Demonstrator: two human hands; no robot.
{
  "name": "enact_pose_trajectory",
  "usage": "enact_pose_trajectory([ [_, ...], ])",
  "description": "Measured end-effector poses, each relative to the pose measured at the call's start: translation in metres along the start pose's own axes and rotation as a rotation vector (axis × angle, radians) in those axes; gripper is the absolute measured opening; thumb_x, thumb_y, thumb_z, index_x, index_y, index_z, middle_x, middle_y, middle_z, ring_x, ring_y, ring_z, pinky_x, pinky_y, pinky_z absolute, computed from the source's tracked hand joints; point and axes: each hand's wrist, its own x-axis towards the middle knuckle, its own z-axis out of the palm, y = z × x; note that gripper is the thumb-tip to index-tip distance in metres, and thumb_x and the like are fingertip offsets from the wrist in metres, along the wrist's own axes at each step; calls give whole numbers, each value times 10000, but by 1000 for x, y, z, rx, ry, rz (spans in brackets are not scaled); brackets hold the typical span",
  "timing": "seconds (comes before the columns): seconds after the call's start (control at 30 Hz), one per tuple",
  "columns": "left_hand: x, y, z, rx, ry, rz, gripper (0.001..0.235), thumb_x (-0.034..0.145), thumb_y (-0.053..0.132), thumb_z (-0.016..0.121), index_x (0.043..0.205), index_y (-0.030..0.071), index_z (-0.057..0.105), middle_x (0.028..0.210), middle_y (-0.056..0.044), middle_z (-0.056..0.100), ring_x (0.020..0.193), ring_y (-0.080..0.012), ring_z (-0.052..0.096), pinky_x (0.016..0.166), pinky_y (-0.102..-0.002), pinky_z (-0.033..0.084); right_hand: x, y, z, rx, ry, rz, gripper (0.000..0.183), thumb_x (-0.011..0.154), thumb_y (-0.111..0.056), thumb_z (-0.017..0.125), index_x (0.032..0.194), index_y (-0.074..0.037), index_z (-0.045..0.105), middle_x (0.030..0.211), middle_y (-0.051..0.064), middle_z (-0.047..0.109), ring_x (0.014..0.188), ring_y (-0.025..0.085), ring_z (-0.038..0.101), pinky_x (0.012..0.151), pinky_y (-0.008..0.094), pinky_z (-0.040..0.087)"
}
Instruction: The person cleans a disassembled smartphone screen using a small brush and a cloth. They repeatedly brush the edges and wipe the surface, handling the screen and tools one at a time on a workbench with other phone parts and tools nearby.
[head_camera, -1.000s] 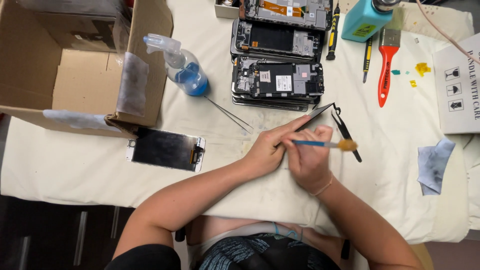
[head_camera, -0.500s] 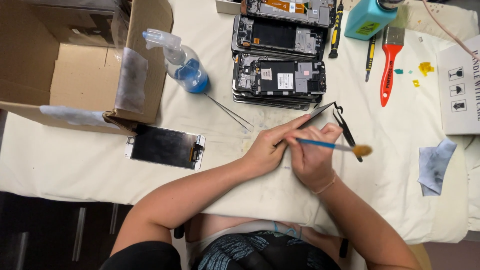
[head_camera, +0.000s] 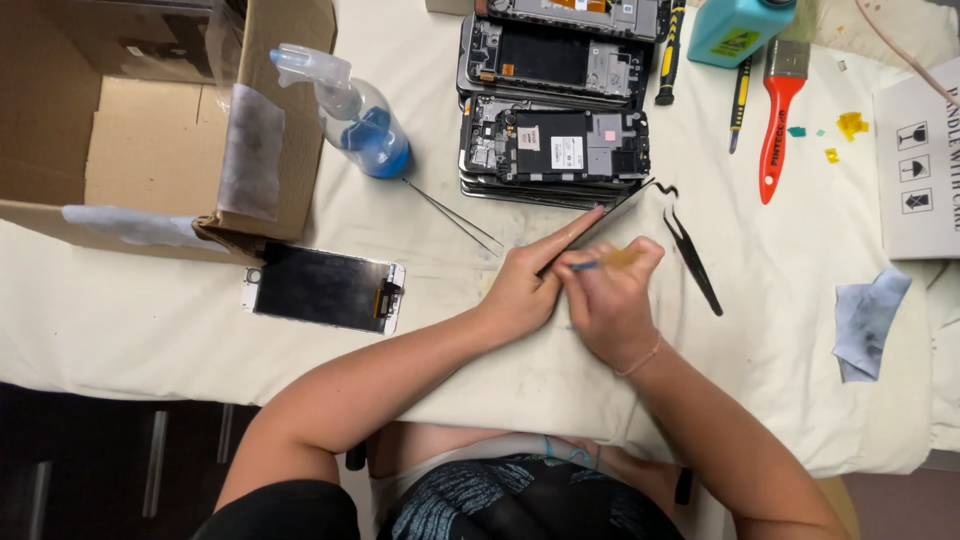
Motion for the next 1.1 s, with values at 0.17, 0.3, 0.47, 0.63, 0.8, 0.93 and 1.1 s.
enact_pose_trajectory([
  [0.17,-1,3,3,4,-34,-1,402,1090,-16,460,1455,112,569,1463,-96,606,1391,-259,548,1183,-440,459,11,16,-23,139,121,98,216,1099,-203,588,954,-92,704,756,-44,644,646,209,586,873,409,287],
  [0.3,-2,2,5,1,-42,27,397,1101,-33,428,1450,92,569,1475,-117,595,1414,-288,533,1199,-461,453,12,14,-21,188,194,111,257,1100,-196,600,927,-59,733,691,-58,627,600,184,560,902,401,274],
  [0.47,-2,4,5,-6,-45,36,365,1112,-19,425,1434,71,573,1469,-146,594,1411,-319,534,1195,-481,456,19,16,-23,112,162,102,226,1106,-146,624,931,-45,724,804,6,706,673,235,631,875,407,290],
  [0.63,-5,-2,5,-12,-50,34,383,1120,0,415,1464,90,557,1484,-133,586,1425,-304,519,1201,-473,453,16,9,-23,125,109,73,269,1114,-217,594,941,-41,701,777,35,681,640,267,607,861,442,290],
  [0.8,-2,2,4,-5,-48,49,363,1113,-19,426,1438,66,564,1466,-148,597,1401,-319,545,1186,-477,463,21,14,-26,110,147,109,236,1125,-149,591,958,-40,717,856,10,708,708,249,616,895,422,288],
  [0.93,-3,-5,2,18,-80,41,423,1103,-36,422,1482,108,541,1505,-89,571,1431,-262,520,1216,-446,437,21,26,-29,29,161,133,283,1147,-173,572,946,-31,713,858,29,728,766,259,651,1004,454,231],
  [1.1,-3,-1,1,6,-81,42,426,1107,-36,410,1485,110,538,1507,-103,570,1434,-281,514,1209,-458,435,22,31,-33,25,141,115,288,1156,-180,562,936,-54,700,835,14,705,736,252,631,961,422,257],
])
